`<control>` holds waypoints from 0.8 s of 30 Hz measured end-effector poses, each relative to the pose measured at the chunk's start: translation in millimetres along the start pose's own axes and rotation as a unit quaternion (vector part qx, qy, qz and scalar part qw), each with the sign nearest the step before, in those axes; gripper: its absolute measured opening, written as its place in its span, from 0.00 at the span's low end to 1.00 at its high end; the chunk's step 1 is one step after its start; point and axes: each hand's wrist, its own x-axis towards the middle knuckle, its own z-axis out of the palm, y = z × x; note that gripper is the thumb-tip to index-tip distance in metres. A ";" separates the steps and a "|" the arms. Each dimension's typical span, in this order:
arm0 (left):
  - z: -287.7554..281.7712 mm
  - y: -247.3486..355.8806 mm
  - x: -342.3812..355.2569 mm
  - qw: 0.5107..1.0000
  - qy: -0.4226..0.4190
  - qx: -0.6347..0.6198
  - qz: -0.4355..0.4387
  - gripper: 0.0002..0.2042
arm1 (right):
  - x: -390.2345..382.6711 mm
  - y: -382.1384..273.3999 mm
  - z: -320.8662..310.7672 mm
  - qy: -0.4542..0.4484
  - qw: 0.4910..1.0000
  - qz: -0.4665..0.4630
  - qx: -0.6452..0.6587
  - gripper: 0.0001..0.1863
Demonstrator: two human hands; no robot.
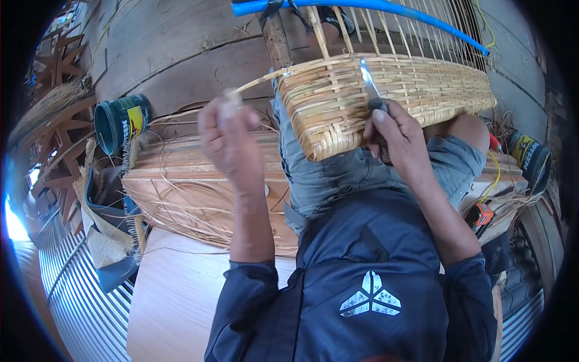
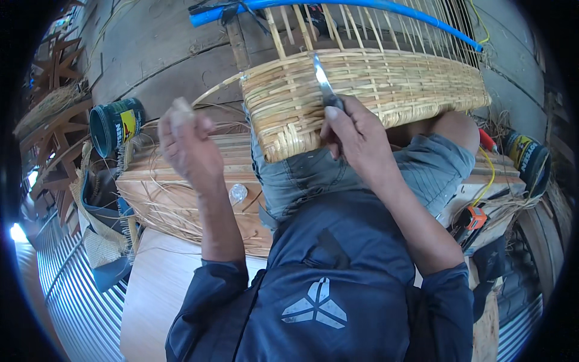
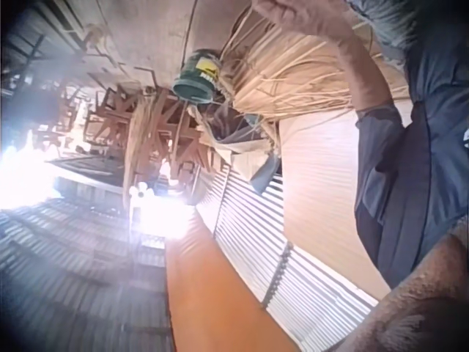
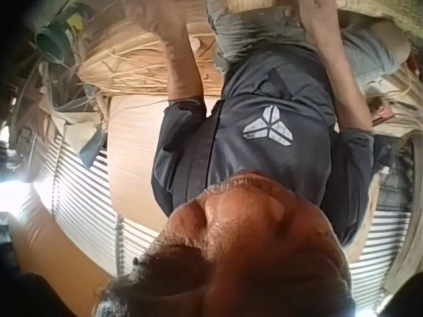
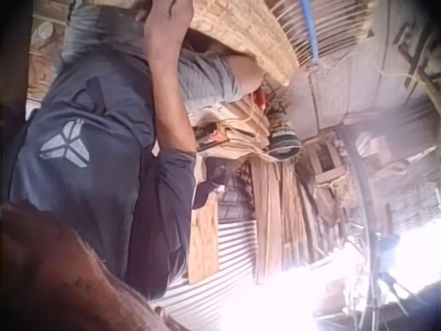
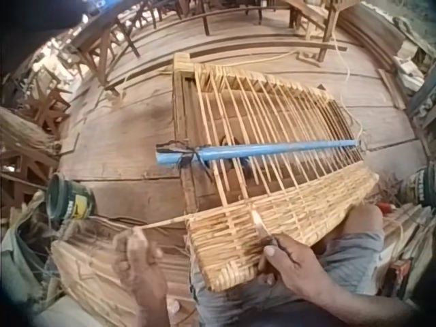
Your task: Weaving bamboo strips into a frame and securing them with glue and a pneumatic staple gun.
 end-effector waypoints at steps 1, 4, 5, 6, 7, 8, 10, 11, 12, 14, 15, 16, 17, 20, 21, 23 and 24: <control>-14.2 -1.9 4.4 0.999 0.052 0.004 -0.005 0.10 | 0.1 -2.3 -0.9 0.015 1.000 0.000 -0.008 0.11; -60.9 -15.6 -2.7 0.925 0.081 0.344 -0.136 0.14 | -1.0 -11.3 2.1 0.061 0.981 -0.127 -0.132 0.13; -75.4 -20.2 -9.9 0.904 0.051 0.380 -0.189 0.15 | -1.6 -22.2 5.4 0.048 0.982 -0.111 -0.145 0.11; -71.9 -21.2 -20.2 0.907 0.049 0.383 -0.168 0.14 | 2.5 -24.0 8.5 0.038 0.981 -0.113 -0.155 0.11; -62.1 -24.7 -31.3 0.909 0.045 0.386 -0.149 0.14 | 7.2 -27.1 11.7 0.038 0.975 -0.155 -0.152 0.10; -58.1 -31.1 -39.4 0.947 -0.034 0.307 -0.085 0.17 | 10.2 -30.1 16.1 0.038 0.968 -0.197 -0.149 0.11; -40.9 -28.3 -56.5 0.939 -0.140 0.313 -0.027 0.27 | 15.6 -42.7 32.0 0.014 0.979 -0.183 -0.085 0.13; -34.8 -26.4 -62.7 0.931 -0.184 0.314 -0.004 0.32 | 18.3 -49.3 39.2 -0.016 0.969 -0.219 -0.115 0.12; -28.6 -24.8 -68.5 0.921 -0.230 0.313 0.019 0.38 | 17.4 -57.4 46.9 -0.043 0.955 -0.255 -0.145 0.11; -16.9 -30.0 -76.3 0.909 -0.258 0.326 0.044 0.42 | 16.7 -65.0 63.6 -0.037 0.947 -0.275 -0.165 0.11; -10.3 -26.1 -78.0 0.894 -0.249 0.370 0.041 0.42 | 21.1 -66.2 68.6 -0.030 0.938 -0.286 -0.193 0.10; -9.2 -29.1 -78.9 0.893 -0.244 0.376 0.034 0.43 | 28.8 -57.3 69.5 -0.026 0.900 -0.294 -0.322 0.06; -8.9 -31.7 -79.1 0.891 -0.242 0.382 0.027 0.44 | 36.0 -46.3 69.1 -0.048 0.895 -0.266 -0.356 0.05; -8.0 -23.6 -74.5 0.820 -0.246 0.512 0.076 0.42 | 42.0 -46.9 49.6 -0.018 0.968 -0.214 -0.126 0.06; -5.4 -20.5 -71.5 0.844 -0.222 0.478 0.098 0.40 | 34.6 -54.4 41.9 0.023 0.965 -0.243 -0.095 0.07; 5.7 -2.7 -58.9 0.796 -0.266 0.532 0.115 0.39 | 32.0 -54.6 8.3 0.114 0.962 -0.219 -0.116 0.06; 10.9 3.8 -54.0 0.742 -0.303 0.584 0.130 0.38 | 30.0 -48.9 -9.8 0.137 0.962 -0.199 -0.126 0.06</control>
